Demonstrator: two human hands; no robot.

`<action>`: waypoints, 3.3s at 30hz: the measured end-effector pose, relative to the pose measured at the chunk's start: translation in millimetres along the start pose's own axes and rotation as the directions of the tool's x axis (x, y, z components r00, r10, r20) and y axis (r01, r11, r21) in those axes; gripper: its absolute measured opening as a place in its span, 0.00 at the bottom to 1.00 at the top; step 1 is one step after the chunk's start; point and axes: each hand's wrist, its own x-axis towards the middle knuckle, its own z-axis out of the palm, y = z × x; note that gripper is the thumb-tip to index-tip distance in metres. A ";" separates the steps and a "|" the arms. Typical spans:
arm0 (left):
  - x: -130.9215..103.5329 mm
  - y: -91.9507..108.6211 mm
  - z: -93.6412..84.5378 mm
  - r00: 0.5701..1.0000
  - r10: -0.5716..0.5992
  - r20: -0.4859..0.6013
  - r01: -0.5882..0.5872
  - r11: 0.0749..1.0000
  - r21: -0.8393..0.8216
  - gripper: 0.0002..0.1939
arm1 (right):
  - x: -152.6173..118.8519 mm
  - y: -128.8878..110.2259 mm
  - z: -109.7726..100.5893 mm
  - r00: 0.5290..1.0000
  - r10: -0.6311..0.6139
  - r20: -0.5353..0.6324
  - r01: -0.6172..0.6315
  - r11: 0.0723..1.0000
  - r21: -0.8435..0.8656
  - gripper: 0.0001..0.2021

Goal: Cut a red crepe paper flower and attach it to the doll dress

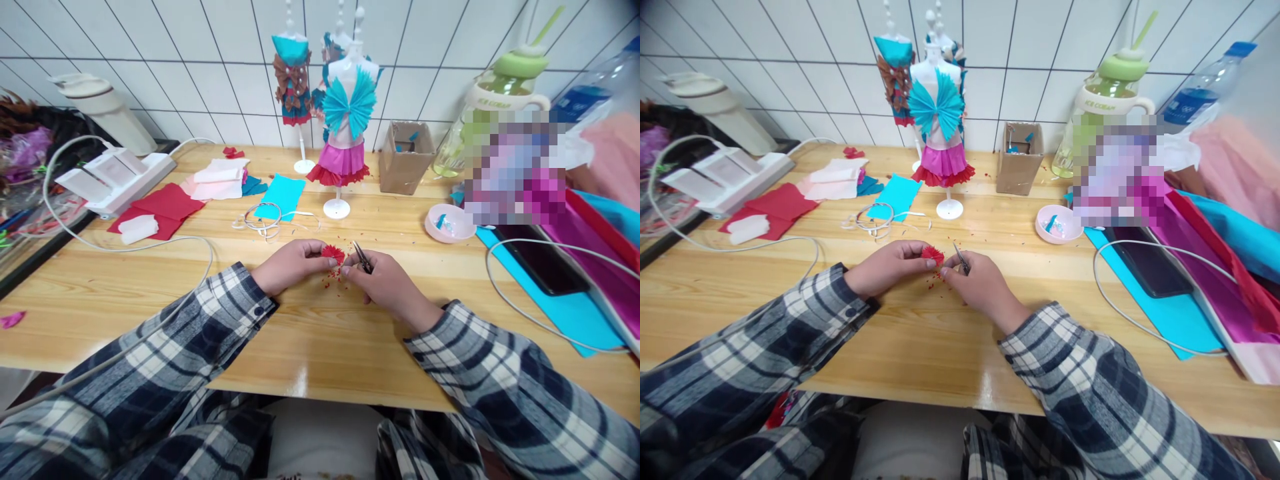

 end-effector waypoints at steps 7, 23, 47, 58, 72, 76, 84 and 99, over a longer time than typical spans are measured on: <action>1.4 -5.7 -4.9 0.999 -0.022 0.031 0.029 0.969 -0.247 0.09 | -1.6 -0.6 -0.2 0.998 0.038 0.047 -0.042 0.995 0.085 0.23; 2.2 -3.6 -2.5 1.000 -0.022 0.012 0.025 0.963 -0.270 0.10 | -3.8 5.2 7.3 0.986 -0.112 0.122 0.118 0.992 -0.042 0.22; 2.1 -3.7 -6.8 0.997 -0.005 0.080 0.030 0.951 -0.308 0.07 | -4.3 1.4 1.2 0.983 -0.129 0.134 0.140 0.987 -0.082 0.22; 1.4 -1.4 -14.1 0.980 -0.001 0.197 0.050 0.969 -0.244 0.07 | -4.8 -3.4 -1.2 0.976 -0.140 0.165 0.164 0.976 -0.143 0.24; 1.9 -3.4 -15.7 0.974 -0.029 0.224 0.078 0.974 -0.212 0.08 | -3.9 -1.8 -1.3 0.961 -0.162 0.224 0.195 0.972 -0.130 0.22; 2.2 -3.5 -16.0 0.976 -0.040 0.214 0.086 0.974 -0.211 0.07 | -4.0 -1.9 -1.5 0.957 -0.166 0.240 0.198 0.973 -0.117 0.22; 3.3 -3.8 -13.6 0.988 -0.003 0.154 0.054 0.943 -0.327 0.05 | -6.0 -3.9 -0.8 0.976 -0.105 0.190 0.124 0.988 -0.091 0.22; 1.4 -2.2 -8.8 0.990 -0.002 0.142 0.047 0.947 -0.316 0.06 | -8.4 -4.0 6.6 0.974 0.048 0.222 -0.086 0.983 0.164 0.22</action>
